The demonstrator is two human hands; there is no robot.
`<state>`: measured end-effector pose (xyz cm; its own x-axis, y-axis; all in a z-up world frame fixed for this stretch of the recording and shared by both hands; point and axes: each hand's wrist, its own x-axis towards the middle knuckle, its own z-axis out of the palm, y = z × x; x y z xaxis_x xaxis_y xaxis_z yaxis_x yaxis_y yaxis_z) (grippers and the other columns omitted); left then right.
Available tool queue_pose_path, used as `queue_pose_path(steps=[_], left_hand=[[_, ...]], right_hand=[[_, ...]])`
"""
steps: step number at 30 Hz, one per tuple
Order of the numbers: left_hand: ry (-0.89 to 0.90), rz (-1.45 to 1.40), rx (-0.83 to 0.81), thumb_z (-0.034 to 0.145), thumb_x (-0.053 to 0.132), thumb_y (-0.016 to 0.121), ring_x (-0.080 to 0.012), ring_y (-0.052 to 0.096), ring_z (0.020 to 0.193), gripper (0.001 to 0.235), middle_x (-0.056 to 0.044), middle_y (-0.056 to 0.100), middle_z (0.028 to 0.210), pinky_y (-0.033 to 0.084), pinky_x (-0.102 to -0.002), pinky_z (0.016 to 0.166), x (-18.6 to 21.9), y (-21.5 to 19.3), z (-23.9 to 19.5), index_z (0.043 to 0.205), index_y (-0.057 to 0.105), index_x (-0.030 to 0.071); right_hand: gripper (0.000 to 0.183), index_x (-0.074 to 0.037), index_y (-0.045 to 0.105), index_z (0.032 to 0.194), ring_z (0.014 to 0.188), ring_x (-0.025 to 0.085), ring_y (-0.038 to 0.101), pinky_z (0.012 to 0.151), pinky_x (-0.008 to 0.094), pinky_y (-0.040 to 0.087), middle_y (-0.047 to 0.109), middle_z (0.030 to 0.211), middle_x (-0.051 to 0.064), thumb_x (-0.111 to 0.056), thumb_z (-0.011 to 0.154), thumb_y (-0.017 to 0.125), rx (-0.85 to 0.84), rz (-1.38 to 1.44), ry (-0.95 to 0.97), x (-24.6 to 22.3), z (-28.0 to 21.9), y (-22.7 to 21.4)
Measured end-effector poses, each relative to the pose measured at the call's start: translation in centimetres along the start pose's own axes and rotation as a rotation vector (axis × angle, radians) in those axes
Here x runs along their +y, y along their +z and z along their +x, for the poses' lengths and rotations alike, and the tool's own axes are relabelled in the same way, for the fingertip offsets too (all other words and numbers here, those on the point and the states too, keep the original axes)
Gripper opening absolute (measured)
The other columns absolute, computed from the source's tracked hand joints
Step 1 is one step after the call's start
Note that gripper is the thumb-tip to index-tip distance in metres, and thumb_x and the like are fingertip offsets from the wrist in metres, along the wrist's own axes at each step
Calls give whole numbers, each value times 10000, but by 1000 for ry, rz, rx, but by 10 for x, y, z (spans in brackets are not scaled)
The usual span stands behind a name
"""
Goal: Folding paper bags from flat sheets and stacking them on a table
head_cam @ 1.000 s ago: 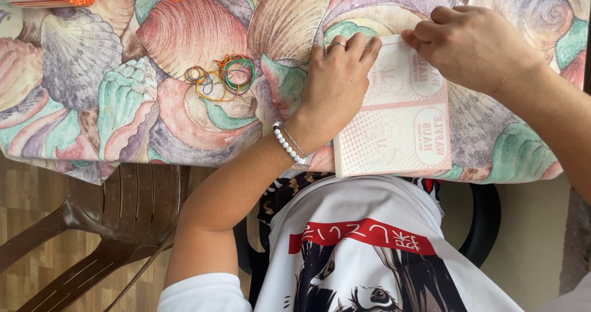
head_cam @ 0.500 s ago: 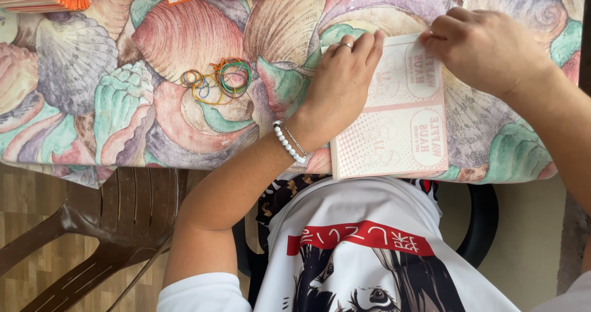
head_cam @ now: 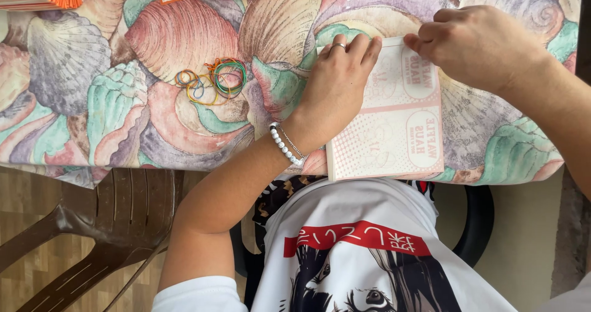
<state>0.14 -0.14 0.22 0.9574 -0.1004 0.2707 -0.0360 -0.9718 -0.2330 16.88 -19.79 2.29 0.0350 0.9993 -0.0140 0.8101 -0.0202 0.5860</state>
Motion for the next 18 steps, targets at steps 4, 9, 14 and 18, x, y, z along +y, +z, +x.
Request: queue_pose_path(steps=[4, 9, 14, 18], left_hand=[[-16, 0, 19, 847, 133, 627, -195, 526, 888, 470, -1, 512, 1023, 465, -314, 710, 0, 0, 1, 1301, 517, 180], [3, 13, -24, 901, 205, 590, -204, 510, 929, 550, 4, 509, 1077, 450, -330, 758, 3, 6, 0, 1443, 494, 198], [-21, -49, -5, 894, 205, 610, -215, 518, 939, 546, 11, 521, 1095, 465, -339, 767, 4, 13, 2, 1433, 529, 230], [-27, -44, -7, 867, 185, 628, -217, 529, 934, 537, 6, 523, 1068, 467, -332, 744, 3, 9, 3, 1393, 528, 230]], right_hand=[[135, -294, 744, 1116, 815, 60, 672, 666, 193, 576, 668, 875, -191, -238, 1132, 622, 39, 27, 4, 0, 0, 0], [409, -334, 630, 1389, 794, 44, 665, 655, 181, 578, 652, 854, -208, -202, 1002, 651, -27, -30, -1, -1, 2, -7], [553, -443, 572, 1472, 766, 30, 638, 640, 151, 543, 631, 897, -227, -211, 971, 602, -112, -85, -16, 3, 9, -11], [417, -519, 602, 1388, 885, 47, 640, 691, 156, 598, 593, 938, -184, -410, 985, 622, -124, -36, 26, 9, 1, -9]])
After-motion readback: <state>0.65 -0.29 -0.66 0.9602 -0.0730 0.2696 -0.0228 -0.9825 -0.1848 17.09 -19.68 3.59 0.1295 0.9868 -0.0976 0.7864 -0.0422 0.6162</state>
